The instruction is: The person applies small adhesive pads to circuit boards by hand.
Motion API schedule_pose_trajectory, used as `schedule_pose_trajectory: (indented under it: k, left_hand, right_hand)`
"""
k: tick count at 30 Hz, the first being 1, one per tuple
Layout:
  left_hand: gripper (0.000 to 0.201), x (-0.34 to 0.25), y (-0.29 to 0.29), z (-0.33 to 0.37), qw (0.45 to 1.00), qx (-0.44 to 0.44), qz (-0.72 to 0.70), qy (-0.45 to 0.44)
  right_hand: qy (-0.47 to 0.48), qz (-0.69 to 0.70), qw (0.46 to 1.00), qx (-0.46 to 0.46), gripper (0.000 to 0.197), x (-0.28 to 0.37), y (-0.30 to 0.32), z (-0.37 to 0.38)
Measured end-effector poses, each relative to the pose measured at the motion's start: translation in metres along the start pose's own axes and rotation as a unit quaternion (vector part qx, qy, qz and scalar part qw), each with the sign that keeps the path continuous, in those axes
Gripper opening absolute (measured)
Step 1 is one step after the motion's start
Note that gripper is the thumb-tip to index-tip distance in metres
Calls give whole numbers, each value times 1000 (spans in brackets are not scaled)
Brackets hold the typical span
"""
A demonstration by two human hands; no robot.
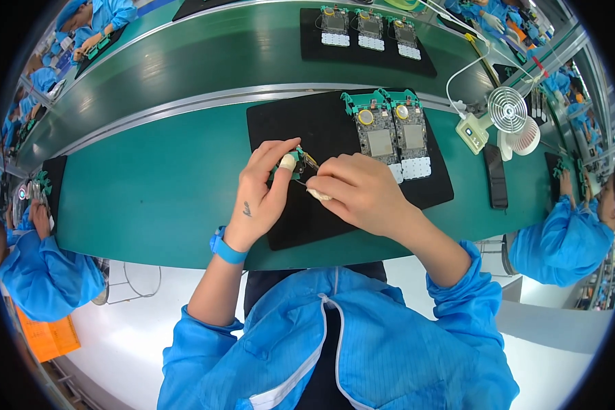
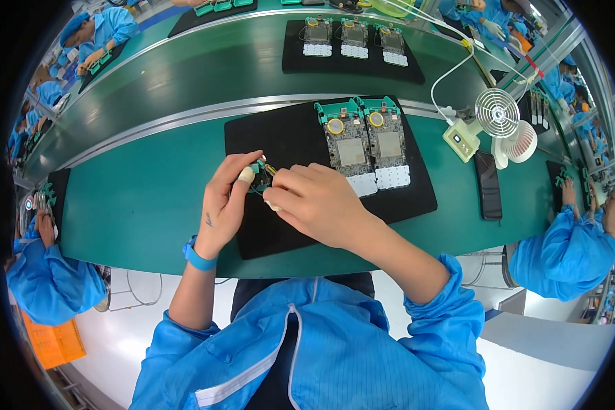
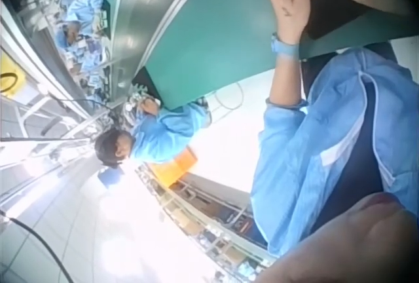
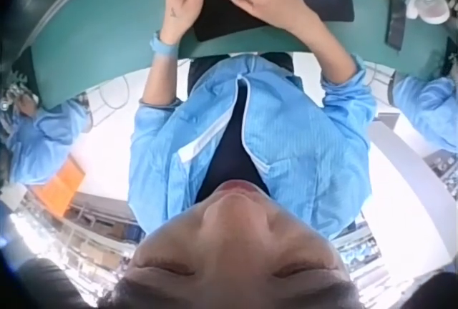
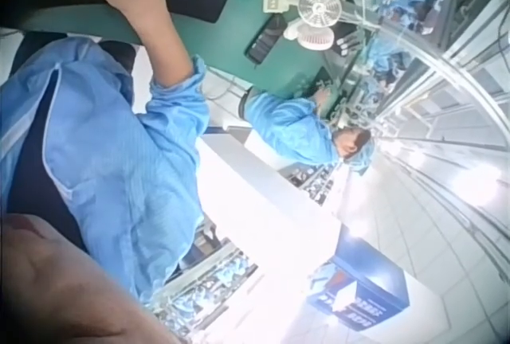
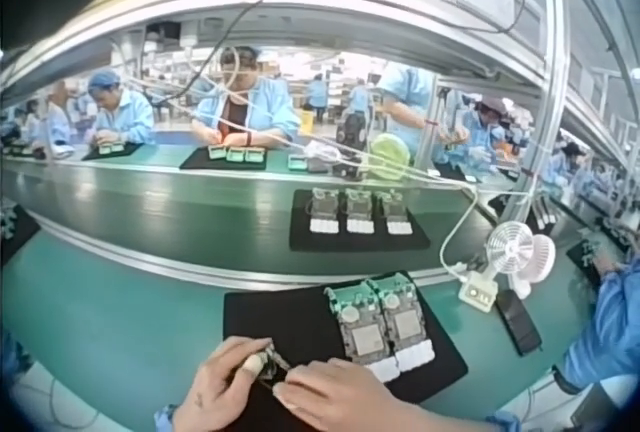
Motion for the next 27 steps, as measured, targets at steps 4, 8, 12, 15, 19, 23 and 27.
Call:
schedule_pose_trajectory:
  k: [4, 8, 12, 15, 19, 23, 27]
  left_hand:
    - [33, -5, 3, -1, 998, 43, 35, 7]
    - [35, -6, 5, 2, 997, 58, 41, 4]
    - [36, 1, -3, 11, 998, 52, 22, -19]
    - [37, 8, -7, 8, 1000, 22, 12, -11]
    - [42, -4, -3, -5, 977, -25, 186, -104]
    - [50, -28, 2, -36, 932, -73, 351, -48]
    - [46, -7, 2, -64, 987, -34, 56, 146]
  right_hand:
    - [-18, -83, 996, 2, 23, -2, 3, 3]
    - [-101, -5, 995, -14, 20, -12, 2, 5]
    - [-200, 138, 970, -9, 17, -36, -2, 10]
    - [-237, 198, 951, -33, 14, -40, -11, 13]
    - [-277, 255, 926, -21, 14, -32, -21, 5]
    - [-246, 293, 923, -31, 17, -10, -26, -6]
    - [-220, 267, 938, -6, 22, 3, -38, -20]
Point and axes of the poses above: each hand's wrist, its own z-axis towards the middle knuckle, its own y-axis out of the back of the hand, x = y × z, the point moved 3 cm from there along z, towards the middle knuckle, and after that the axes turned 7 degrees about -z, right-handed, at the moved point
